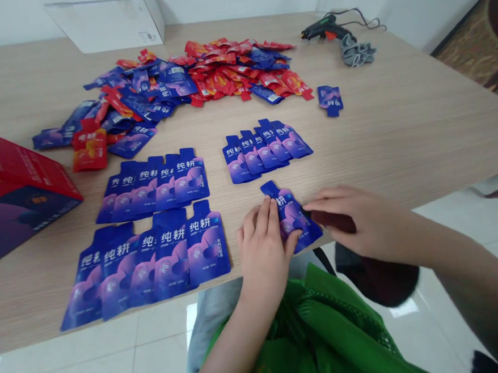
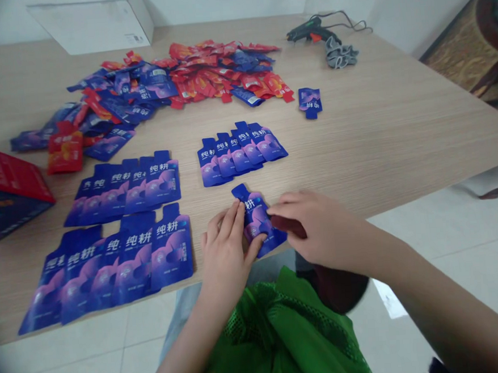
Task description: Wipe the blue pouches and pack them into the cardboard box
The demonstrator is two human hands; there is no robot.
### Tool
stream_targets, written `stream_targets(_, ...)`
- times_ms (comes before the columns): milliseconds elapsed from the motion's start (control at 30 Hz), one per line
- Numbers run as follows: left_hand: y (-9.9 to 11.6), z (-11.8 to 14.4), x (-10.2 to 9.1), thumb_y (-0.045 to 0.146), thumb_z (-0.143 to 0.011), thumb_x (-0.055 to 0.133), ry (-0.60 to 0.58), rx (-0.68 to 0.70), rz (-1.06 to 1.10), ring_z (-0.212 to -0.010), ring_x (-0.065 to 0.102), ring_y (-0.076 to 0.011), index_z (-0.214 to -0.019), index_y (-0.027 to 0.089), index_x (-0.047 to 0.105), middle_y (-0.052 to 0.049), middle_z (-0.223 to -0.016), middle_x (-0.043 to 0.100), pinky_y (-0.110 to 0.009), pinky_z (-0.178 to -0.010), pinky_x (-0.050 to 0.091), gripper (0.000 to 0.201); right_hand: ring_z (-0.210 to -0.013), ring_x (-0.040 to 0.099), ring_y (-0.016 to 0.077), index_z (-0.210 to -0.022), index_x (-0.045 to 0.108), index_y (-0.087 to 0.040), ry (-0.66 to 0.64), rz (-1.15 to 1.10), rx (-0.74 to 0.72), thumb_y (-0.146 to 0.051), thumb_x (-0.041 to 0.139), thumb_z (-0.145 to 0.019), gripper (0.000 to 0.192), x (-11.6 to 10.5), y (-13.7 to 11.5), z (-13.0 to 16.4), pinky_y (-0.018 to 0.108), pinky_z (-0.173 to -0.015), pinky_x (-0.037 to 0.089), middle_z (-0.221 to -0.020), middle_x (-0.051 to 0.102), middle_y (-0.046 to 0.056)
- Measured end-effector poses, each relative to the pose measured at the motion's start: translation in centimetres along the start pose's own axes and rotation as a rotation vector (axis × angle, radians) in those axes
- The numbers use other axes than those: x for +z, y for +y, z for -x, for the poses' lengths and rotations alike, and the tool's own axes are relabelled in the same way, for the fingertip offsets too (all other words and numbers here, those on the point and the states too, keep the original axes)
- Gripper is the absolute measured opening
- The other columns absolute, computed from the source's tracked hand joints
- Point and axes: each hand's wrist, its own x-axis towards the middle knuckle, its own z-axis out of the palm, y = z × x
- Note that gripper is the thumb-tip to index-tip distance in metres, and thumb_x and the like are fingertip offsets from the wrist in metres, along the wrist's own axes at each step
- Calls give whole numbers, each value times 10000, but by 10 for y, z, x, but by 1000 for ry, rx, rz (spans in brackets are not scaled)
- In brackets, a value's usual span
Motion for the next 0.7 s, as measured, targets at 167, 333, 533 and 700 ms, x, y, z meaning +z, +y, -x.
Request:
stream_targets(167,-8,-4,-5,531,-893,646,-38,52,28,-1259,482,-319,-1441,128,493,-105,-1474,540,-492,-1008,441,697,-1067,633,268,-1113,716,-175,120,7,-50,-126,578,-804,342,13,-1,-47,425,-985,475,-1157,702,93)
stream_targets(333,-13,-5,-9,588,-875,638,-56,72,71,-1278,464,-324,-1441,134,491,-105,-1479,533,-491,-1051,403,740,-1054,593,261,-1027,706,-191,4,-1,-104,-98,571,-801,279,26,2,-28,423,-934,464,-1136,682,84)
stream_targets(533,-15,-4,-9,575,-808,725,-76,78,94,-1344,427,-315,-1459,142,455,-97,-1499,515,-492,-1089,371,827,-867,581,209,-874,686,-215,-191,-65,-118,-61,562,-777,220,7,-3,3,374,-794,455,-960,676,35)
stream_targets(700,-12,-3,-10,555,-790,743,-50,50,78,-1332,448,-309,-1450,144,464,-94,-1487,528,-468,-1066,386,827,-996,592,239,-971,698,-210,26,-35,-92,-132,573,-820,211,4,-8,-30,399,-918,461,-1045,686,49)
